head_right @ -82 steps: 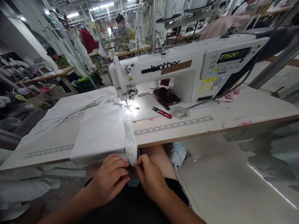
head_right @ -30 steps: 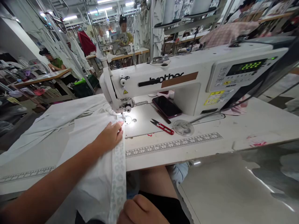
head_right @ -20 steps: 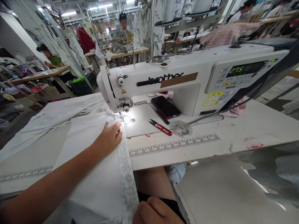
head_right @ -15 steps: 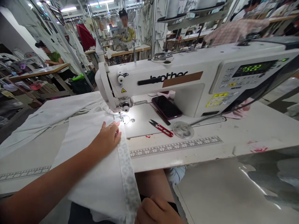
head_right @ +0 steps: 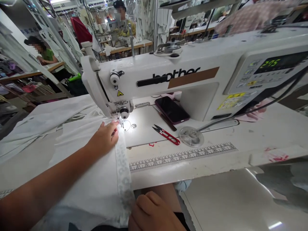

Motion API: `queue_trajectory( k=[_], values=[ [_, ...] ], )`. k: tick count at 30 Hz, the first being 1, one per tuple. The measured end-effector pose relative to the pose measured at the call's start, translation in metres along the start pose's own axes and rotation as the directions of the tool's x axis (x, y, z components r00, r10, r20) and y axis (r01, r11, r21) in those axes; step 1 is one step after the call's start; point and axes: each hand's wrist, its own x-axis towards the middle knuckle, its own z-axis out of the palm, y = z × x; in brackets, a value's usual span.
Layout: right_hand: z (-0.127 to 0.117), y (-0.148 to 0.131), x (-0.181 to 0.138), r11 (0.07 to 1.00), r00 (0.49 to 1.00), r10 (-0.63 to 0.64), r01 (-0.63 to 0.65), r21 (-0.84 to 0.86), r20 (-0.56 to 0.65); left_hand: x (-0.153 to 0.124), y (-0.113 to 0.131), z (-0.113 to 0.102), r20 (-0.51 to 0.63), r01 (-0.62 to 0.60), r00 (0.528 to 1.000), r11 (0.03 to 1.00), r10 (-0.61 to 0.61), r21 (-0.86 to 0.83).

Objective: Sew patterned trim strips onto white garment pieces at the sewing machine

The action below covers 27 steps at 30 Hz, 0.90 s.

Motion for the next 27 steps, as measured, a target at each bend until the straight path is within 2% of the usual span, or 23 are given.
queue_trajectory(
  k=[3,6,10,12,15,17,22,27],
  values=[
    [0.002,0.001,0.005,1.000,0.999,0.014,-0.014,0.017,-0.029,0.009,-0.010,0.002,-0.043,-0.045,0.998,0.999,0.045,-0.001],
    [0.004,0.001,0.005,0.999,1.000,0.018,-0.017,0.036,-0.024,0.005,-0.010,0.000,-0.054,-0.066,0.996,0.998,0.067,0.019],
    [0.007,0.000,0.004,0.997,0.997,0.063,-0.061,0.052,-0.036,-0.025,0.015,-0.007,-0.002,-0.054,0.999,0.999,0.054,0.010],
    [0.008,0.000,0.004,0.996,0.995,0.068,-0.065,0.054,-0.070,-0.045,0.031,-0.009,0.039,-0.088,0.995,0.996,0.088,-0.003],
    [0.011,0.002,0.003,0.999,0.991,-0.002,0.006,0.032,-0.136,-0.069,0.046,-0.009,0.108,-0.160,0.982,0.987,0.157,0.023],
    [0.014,0.004,0.002,0.999,0.988,-0.040,0.042,0.015,-0.148,-0.078,0.048,-0.008,0.130,-0.169,0.978,0.984,0.161,0.051],
    [0.015,0.007,0.000,0.998,0.982,-0.069,0.065,-0.027,-0.173,-0.081,0.046,-0.007,0.101,-0.148,0.985,0.987,0.142,0.061],
    [0.004,0.009,0.010,1.000,0.997,-0.013,0.013,-0.008,-0.069,-0.069,0.043,-0.009,0.129,-0.126,0.984,0.991,0.121,0.034]
  ],
)
